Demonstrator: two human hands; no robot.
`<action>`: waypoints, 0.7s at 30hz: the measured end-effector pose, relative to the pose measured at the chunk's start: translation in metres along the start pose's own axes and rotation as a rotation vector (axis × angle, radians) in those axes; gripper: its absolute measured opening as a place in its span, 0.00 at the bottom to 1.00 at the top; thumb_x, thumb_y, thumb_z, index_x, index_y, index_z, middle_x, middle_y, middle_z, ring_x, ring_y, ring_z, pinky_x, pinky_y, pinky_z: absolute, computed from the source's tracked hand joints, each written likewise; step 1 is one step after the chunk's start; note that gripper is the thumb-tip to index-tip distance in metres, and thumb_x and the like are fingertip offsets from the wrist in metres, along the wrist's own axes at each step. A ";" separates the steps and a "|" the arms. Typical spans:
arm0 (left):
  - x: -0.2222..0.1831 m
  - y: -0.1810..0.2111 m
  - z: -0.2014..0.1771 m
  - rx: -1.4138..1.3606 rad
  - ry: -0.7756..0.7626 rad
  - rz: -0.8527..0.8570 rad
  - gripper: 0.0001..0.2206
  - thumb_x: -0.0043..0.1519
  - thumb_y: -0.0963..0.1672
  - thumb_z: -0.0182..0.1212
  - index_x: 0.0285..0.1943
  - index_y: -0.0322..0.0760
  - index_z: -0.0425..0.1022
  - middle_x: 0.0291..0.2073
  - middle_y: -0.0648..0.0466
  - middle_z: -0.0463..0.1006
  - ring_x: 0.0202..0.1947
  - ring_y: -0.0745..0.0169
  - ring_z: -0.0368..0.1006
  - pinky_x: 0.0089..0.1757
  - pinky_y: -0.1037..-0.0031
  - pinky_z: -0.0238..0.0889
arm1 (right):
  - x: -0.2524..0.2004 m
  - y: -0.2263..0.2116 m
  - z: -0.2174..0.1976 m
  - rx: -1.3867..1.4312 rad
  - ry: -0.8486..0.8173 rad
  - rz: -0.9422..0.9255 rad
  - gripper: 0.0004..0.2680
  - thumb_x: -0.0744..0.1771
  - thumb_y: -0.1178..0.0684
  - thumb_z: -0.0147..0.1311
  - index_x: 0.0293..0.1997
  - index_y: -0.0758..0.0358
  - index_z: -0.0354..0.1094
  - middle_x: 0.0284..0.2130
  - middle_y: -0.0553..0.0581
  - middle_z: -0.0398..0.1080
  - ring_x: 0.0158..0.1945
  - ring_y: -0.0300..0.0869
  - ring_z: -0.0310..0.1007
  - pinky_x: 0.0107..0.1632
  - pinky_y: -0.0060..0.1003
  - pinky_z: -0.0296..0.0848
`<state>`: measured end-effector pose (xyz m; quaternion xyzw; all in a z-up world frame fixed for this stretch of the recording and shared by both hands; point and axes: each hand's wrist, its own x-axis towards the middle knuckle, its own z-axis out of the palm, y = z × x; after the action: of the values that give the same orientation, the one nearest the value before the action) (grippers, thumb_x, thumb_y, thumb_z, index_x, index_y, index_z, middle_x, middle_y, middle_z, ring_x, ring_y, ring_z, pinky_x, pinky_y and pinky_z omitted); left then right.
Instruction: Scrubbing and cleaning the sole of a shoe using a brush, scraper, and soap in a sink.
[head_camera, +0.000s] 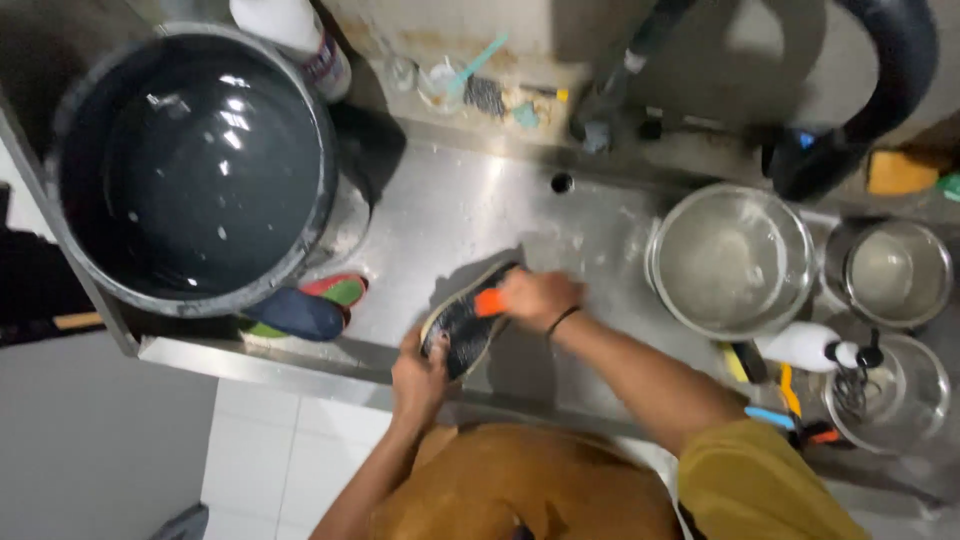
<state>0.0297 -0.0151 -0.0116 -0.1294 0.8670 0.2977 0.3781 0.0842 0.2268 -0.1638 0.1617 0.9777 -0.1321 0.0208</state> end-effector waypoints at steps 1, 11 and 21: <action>0.007 -0.020 0.008 0.010 0.035 0.027 0.24 0.66 0.50 0.55 0.71 0.40 0.67 0.54 0.24 0.76 0.58 0.25 0.71 0.59 0.45 0.64 | -0.013 -0.012 -0.004 0.064 0.222 -0.298 0.07 0.66 0.47 0.50 0.26 0.49 0.65 0.19 0.50 0.66 0.22 0.48 0.72 0.27 0.44 0.72; 0.033 -0.039 0.030 0.049 0.073 0.098 0.25 0.66 0.53 0.56 0.70 0.41 0.68 0.51 0.27 0.78 0.55 0.28 0.75 0.53 0.46 0.70 | -0.003 0.010 0.046 -0.113 -0.040 -0.305 0.07 0.69 0.51 0.46 0.30 0.47 0.67 0.26 0.47 0.67 0.30 0.43 0.72 0.40 0.40 0.71; 0.010 -0.035 0.024 0.022 0.057 0.039 0.25 0.67 0.54 0.54 0.71 0.45 0.67 0.52 0.29 0.78 0.56 0.28 0.74 0.54 0.47 0.69 | 0.003 0.016 -0.030 -0.078 -0.422 0.034 0.10 0.69 0.48 0.43 0.30 0.54 0.70 0.25 0.51 0.75 0.34 0.47 0.79 0.39 0.43 0.75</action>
<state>0.0527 -0.0280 -0.0463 -0.1167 0.8829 0.2919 0.3489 0.0869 0.2501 -0.1390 0.1460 0.9532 -0.1248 0.2336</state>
